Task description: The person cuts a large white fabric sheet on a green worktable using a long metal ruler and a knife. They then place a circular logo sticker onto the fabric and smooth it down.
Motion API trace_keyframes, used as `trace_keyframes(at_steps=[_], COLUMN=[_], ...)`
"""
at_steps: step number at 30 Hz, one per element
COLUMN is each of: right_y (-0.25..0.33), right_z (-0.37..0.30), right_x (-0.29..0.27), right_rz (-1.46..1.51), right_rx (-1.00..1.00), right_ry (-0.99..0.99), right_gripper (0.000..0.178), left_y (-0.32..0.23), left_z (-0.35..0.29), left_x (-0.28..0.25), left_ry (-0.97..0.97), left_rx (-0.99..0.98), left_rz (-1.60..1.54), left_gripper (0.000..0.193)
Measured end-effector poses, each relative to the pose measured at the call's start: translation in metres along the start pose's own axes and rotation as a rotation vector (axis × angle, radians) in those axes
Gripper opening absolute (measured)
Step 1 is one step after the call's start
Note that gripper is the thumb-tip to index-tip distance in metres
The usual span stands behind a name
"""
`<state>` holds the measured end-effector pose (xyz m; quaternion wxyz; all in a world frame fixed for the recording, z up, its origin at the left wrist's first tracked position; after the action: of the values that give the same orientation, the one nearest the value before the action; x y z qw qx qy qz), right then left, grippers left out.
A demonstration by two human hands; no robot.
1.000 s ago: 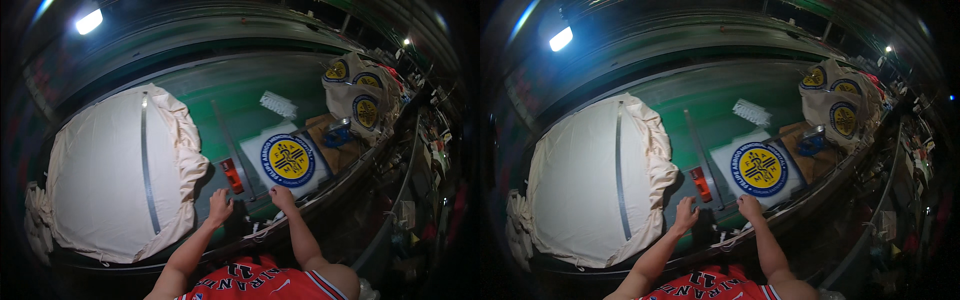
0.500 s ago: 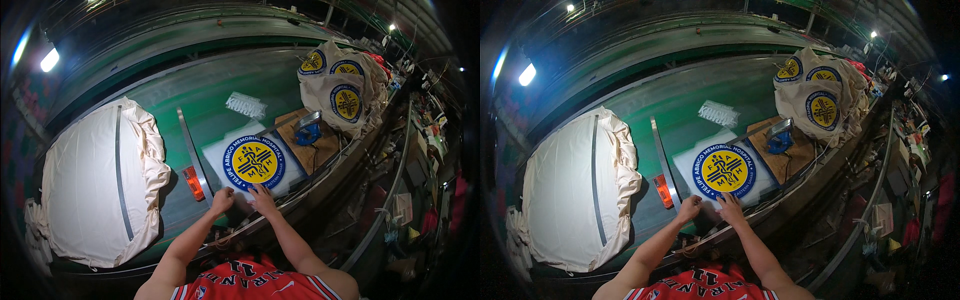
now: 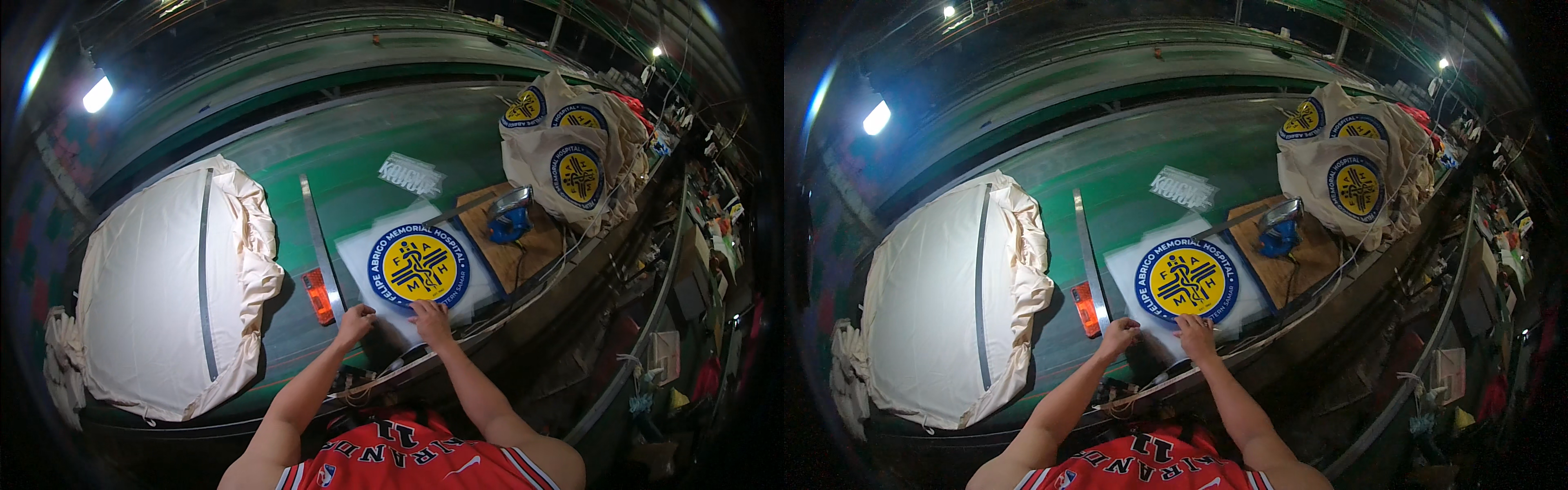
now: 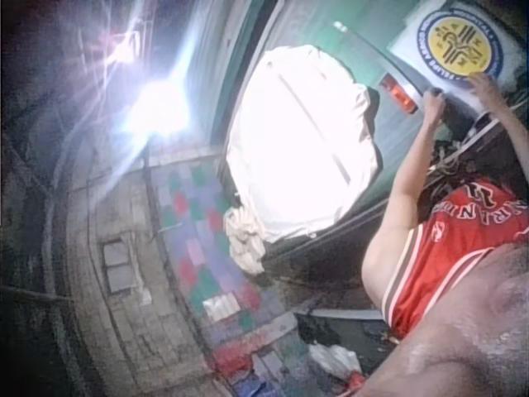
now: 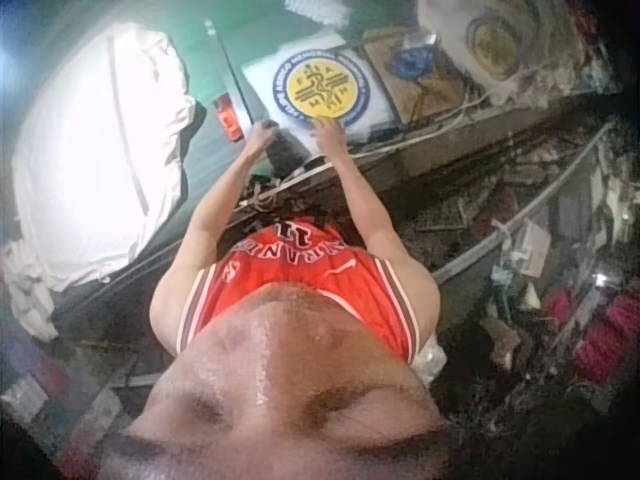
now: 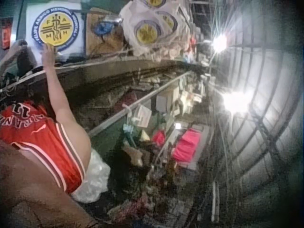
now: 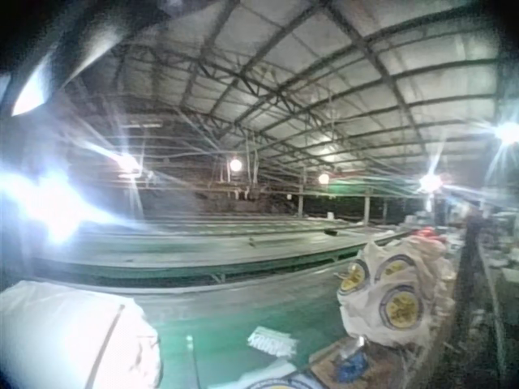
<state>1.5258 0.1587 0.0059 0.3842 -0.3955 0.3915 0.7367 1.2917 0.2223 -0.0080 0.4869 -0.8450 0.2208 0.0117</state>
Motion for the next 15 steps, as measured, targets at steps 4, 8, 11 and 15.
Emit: trace_keyframes(at_steps=[4,8,11,15], right_y=[-0.003,-0.001,0.004,0.015], right_z=[0.011,0.022,0.023,0.022], right_x=[-0.010,-0.027,-0.038,-0.051], right_rz=[-0.005,-0.024,-0.011,0.031], right_rx=[0.022,0.026,0.024,0.002], right_ry=[-0.030,-0.063,-0.043,-0.033], right_gripper=[0.033,0.031,0.033,0.040], left_y=[-0.023,-0.064,-0.088,-0.105], left_z=[-0.009,-0.007,0.003,0.013], left_x=[0.009,0.023,0.027,0.022], left_ry=[0.109,0.103,0.109,0.039], left_rx=[-0.190,-0.356,-0.321,-0.152], left_rz=[-0.375,-0.712,-0.774,-0.579], left_gripper=[0.038,0.033,0.023,0.032])
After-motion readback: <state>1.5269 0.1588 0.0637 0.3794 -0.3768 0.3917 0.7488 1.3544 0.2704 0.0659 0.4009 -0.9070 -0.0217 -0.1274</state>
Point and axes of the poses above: each hand's wrist, its own z-axis towards the middle knuckle, its own x-axis out of the palm, y = z × x, the point moved 1 cm from there along z, towards the middle knuckle, and after that the axes turned 12 degrees about -x, right-handed, at the moved point
